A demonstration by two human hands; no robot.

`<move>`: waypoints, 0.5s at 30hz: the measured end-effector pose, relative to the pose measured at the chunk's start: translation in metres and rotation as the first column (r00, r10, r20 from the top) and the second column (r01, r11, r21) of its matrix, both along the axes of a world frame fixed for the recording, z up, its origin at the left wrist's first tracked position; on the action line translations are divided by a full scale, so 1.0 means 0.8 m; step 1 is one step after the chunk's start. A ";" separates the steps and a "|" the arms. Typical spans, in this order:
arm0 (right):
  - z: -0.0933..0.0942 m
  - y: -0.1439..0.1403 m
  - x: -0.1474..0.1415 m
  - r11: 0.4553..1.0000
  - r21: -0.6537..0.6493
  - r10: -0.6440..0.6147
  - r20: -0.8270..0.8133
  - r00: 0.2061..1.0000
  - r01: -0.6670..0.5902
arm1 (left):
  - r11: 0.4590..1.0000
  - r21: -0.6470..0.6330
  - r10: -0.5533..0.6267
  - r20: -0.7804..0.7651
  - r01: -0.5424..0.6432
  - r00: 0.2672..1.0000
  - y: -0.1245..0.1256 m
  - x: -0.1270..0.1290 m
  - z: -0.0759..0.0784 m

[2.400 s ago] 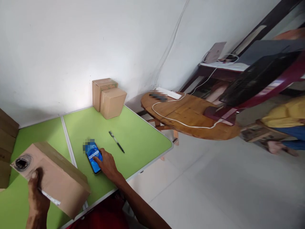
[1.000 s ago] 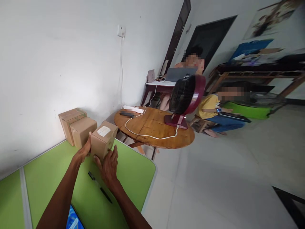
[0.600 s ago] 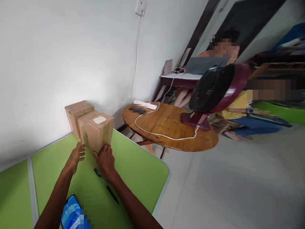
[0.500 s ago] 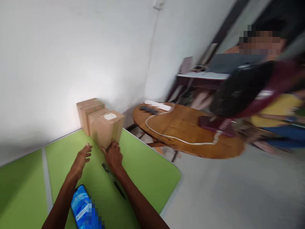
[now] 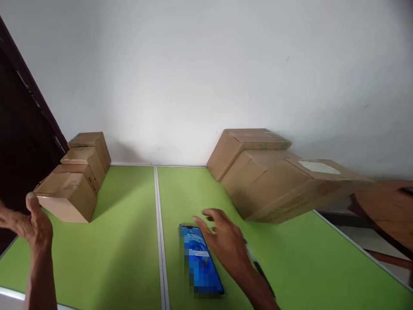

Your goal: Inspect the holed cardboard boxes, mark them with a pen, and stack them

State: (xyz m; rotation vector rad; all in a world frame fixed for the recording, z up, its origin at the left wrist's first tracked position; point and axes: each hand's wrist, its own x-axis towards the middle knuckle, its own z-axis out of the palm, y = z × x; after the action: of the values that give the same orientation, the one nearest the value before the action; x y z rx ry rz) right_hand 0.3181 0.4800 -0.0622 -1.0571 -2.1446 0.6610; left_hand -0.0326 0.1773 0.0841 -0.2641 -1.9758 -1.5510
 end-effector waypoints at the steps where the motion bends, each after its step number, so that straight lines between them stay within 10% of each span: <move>1: 0.005 -0.019 -0.027 0.993 -0.031 0.116 -0.019 0.993 -0.117 | 1.000 0.013 -0.010 0.074 0.009 0.997 -0.010 -0.026 -0.005; 6: 0.013 -0.111 -0.150 0.782 -0.214 0.576 -0.110 0.810 -0.585 | 0.969 0.161 -0.232 0.324 0.188 0.917 -0.018 -0.078 -0.069; 12: 0.021 -0.156 -0.264 0.552 -0.450 0.667 -0.265 0.696 -0.702 | 0.937 0.162 -0.349 0.375 0.310 0.859 -0.022 -0.002 -0.128; 15: 0.020 -0.148 -0.272 0.540 -0.438 0.621 -0.370 0.691 -0.719 | 0.928 0.153 -0.373 0.407 0.340 0.834 -0.028 0.019 -0.141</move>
State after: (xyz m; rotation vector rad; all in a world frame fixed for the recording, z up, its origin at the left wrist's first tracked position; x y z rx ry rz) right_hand 0.1003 0.3612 -0.0461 -0.3184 -2.2191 1.7754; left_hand -0.0173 0.1553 -0.0285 -0.2918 -2.2927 -2.0654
